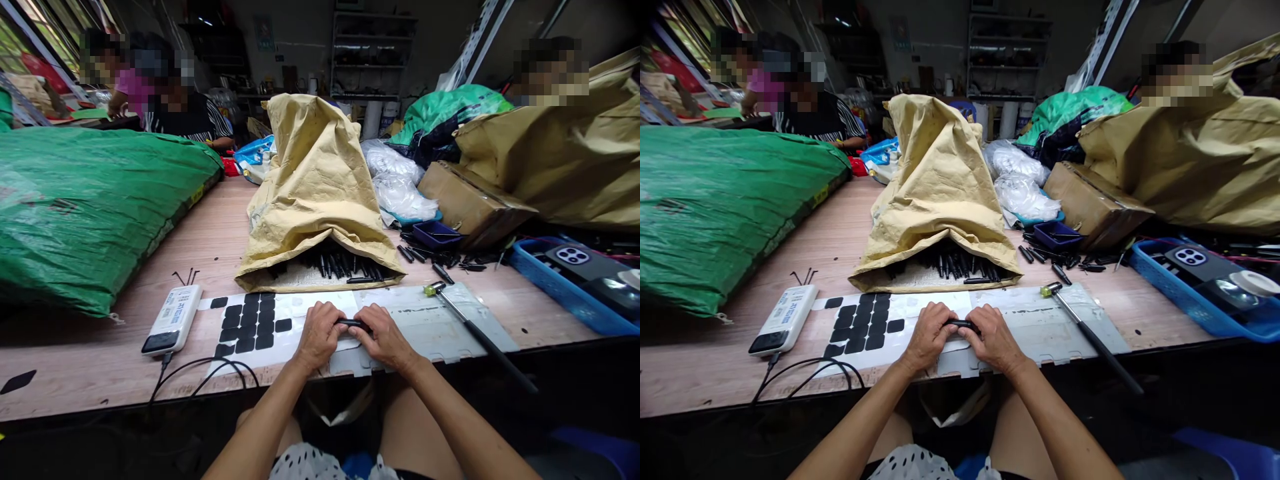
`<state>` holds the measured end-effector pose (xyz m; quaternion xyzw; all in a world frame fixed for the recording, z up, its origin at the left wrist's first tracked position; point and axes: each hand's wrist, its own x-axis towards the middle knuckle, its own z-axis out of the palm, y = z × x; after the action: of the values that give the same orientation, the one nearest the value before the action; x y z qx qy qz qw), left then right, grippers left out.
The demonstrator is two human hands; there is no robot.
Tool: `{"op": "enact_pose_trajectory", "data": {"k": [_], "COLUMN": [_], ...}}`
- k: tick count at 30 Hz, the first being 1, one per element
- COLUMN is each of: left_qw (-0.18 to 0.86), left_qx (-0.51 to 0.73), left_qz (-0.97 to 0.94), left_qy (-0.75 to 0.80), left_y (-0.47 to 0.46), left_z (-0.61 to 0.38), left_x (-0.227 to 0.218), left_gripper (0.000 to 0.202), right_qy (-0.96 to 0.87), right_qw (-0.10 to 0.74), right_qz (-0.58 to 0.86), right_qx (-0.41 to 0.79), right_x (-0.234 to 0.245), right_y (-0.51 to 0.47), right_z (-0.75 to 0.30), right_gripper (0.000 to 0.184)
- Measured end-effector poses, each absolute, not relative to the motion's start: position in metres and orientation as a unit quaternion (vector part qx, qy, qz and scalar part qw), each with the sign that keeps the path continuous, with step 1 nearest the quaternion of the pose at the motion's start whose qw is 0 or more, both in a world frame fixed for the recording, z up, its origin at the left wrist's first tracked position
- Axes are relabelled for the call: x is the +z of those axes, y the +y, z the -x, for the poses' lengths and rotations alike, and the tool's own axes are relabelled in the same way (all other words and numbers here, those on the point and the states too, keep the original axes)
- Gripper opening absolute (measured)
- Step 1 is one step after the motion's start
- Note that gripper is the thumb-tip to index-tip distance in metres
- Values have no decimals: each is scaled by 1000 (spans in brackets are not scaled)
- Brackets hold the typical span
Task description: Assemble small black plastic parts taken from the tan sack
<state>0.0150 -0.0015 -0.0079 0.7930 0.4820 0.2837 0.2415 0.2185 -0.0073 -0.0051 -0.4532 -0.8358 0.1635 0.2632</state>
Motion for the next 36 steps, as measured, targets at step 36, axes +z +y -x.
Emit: {"op": "enact_pose_trajectory", "data": {"k": [36], "left_qw": [254], "left_qx": [295], "left_qz": [-781], "left_qy": [488], "left_y": [-3], "left_z": [-15], "left_x": [-4], "left_gripper": [13], "right_qy": [-827], "right_qw": [283], "right_qz": [454], "right_qx": [173], "right_x": [-8], "right_y": [-6], "right_z": [-218], "right_gripper": [20]}}
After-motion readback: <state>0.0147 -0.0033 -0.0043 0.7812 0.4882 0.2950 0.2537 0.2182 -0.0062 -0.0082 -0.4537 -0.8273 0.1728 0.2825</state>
